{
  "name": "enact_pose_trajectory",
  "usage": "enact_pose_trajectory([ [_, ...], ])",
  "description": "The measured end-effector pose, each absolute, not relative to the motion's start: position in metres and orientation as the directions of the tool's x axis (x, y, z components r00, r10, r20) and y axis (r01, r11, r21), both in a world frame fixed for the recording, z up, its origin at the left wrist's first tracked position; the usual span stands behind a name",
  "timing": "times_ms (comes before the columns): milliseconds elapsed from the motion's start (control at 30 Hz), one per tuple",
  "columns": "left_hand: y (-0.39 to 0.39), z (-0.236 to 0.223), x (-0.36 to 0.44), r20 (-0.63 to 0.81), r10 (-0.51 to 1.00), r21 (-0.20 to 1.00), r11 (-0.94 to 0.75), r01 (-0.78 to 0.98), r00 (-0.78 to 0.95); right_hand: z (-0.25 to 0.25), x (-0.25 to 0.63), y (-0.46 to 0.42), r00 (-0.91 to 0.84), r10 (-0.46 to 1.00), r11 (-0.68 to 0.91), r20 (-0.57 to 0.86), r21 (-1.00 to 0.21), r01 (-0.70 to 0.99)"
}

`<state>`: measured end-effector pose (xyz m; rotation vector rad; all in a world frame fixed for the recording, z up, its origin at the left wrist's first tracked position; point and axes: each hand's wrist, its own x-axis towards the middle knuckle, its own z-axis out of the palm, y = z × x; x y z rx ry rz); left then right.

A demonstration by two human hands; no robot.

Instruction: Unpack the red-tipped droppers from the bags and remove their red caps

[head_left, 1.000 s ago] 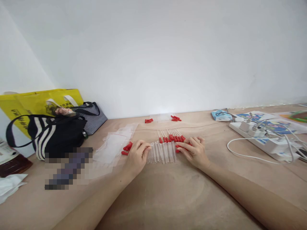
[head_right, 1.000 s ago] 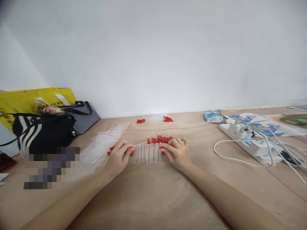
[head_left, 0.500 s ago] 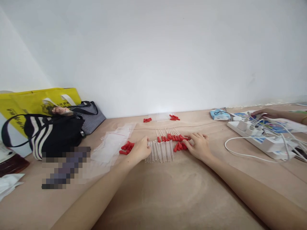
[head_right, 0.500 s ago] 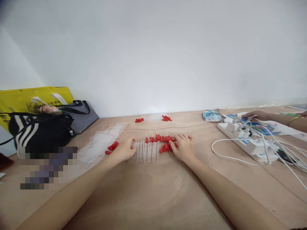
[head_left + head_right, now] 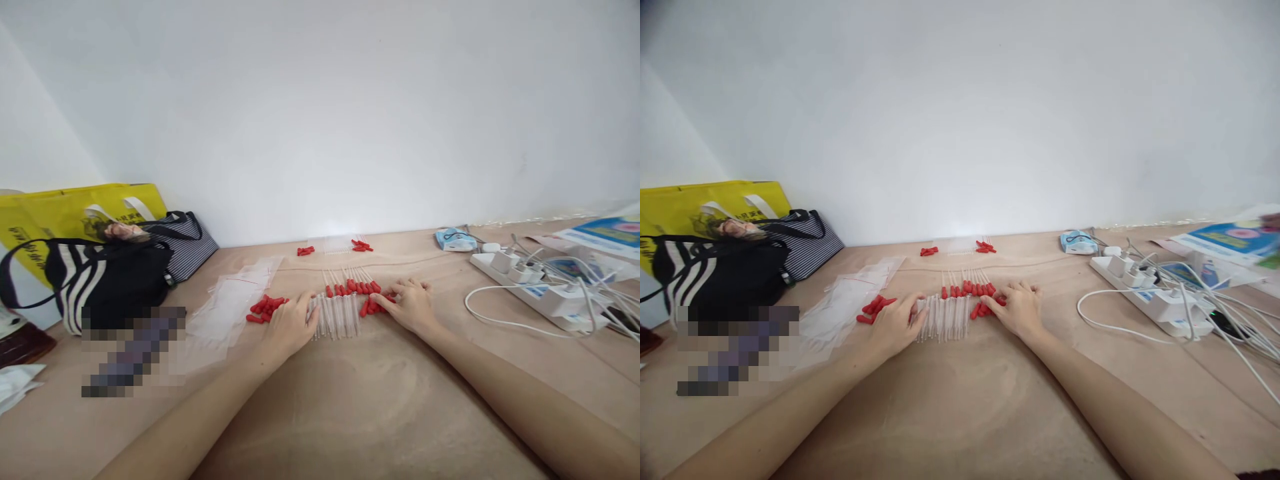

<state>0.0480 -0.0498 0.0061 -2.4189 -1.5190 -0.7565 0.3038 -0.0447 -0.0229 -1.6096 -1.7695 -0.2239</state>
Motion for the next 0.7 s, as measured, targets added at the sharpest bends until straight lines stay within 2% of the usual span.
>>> enact_pose_trajectory([
  [133,-0.059,-0.009,0.033,0.633,0.624,0.12,-0.664,0.738,0.458,-0.017,0.31,-0.038,0.16,0.819,0.098,0.551,-0.408,0.908],
  [267,-0.058,-0.016,0.028,0.637,0.629,0.173,-0.68,0.712,0.446,-0.006,0.313,-0.022,0.272,0.906,-0.07,0.323,-0.52,0.851],
  [467,-0.058,-0.013,0.03,0.612,0.647,0.197,-0.683,0.704,0.456,0.006,0.302,-0.002,0.254,0.962,-0.185,0.097,-0.45,0.874],
  [700,-0.059,-0.012,0.03,0.571,0.668,0.214,-0.682,0.699,0.477,0.005,0.297,0.0,0.277,0.957,-0.208,0.085,-0.465,0.86],
])
